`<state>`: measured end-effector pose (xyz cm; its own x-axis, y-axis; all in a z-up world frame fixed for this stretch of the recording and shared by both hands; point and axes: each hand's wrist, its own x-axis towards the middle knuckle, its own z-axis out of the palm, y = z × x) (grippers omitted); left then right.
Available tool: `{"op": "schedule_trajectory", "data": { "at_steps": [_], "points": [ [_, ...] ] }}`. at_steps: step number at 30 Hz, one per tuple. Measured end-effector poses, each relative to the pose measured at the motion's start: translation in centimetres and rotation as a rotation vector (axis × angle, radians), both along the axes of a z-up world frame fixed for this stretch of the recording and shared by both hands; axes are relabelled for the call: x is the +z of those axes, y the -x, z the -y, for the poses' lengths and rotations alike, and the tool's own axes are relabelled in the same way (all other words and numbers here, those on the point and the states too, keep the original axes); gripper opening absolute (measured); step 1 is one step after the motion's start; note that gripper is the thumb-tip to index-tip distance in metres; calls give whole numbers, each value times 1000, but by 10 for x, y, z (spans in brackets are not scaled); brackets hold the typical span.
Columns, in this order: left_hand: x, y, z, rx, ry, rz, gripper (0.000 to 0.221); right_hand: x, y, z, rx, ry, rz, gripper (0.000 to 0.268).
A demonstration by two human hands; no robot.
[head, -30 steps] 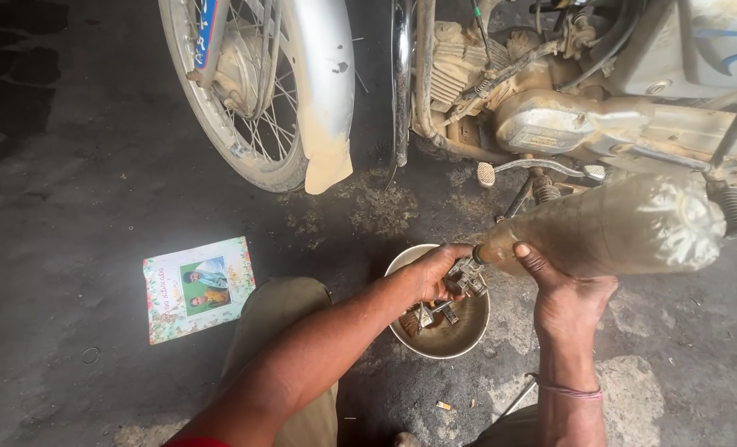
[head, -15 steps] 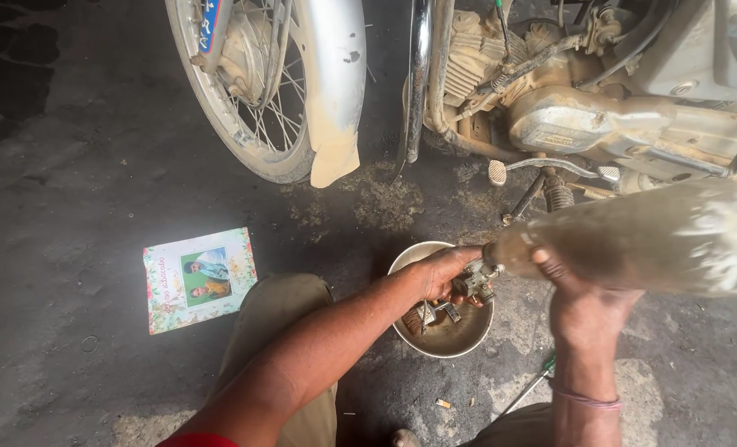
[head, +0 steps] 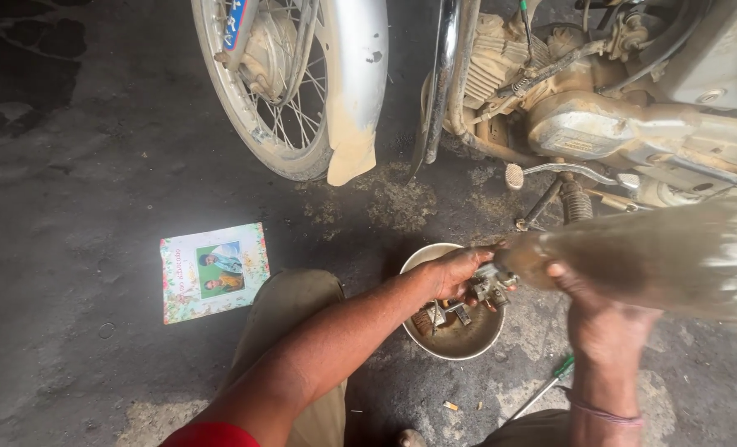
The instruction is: The person sits on the ground beside a motorcycle and cleans a carburetor. They pour liquid from a plastic bottle over the carburetor, scrub it with a brush, poke its passages with a long screwdriver-like tool, and dip parts in a metal bowl of parts.
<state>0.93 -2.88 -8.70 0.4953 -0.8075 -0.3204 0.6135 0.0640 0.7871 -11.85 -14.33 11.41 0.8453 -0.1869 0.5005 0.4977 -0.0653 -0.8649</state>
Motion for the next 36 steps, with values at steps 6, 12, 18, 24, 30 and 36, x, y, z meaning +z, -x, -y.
{"op": "schedule_trajectory", "data": {
  "at_steps": [6,12,18,24,30,36],
  "points": [
    [15,0,-5,63,-125,0,61,-23,-6,22,-87,288,-26,33],
    [-19,-14,10,41,-146,75,54,-19,-4,23,-136,362,33,44],
    [-10,-13,8,119,-138,138,55,23,0,-16,-425,748,314,72],
    [8,2,1,206,-100,-164,61,-10,-13,10,-112,334,34,41],
    [-43,-8,19,180,-65,-222,70,-11,-16,17,33,26,79,50],
    [-19,-4,14,117,99,-188,62,3,-9,-3,-155,279,96,54]
  ]
}}
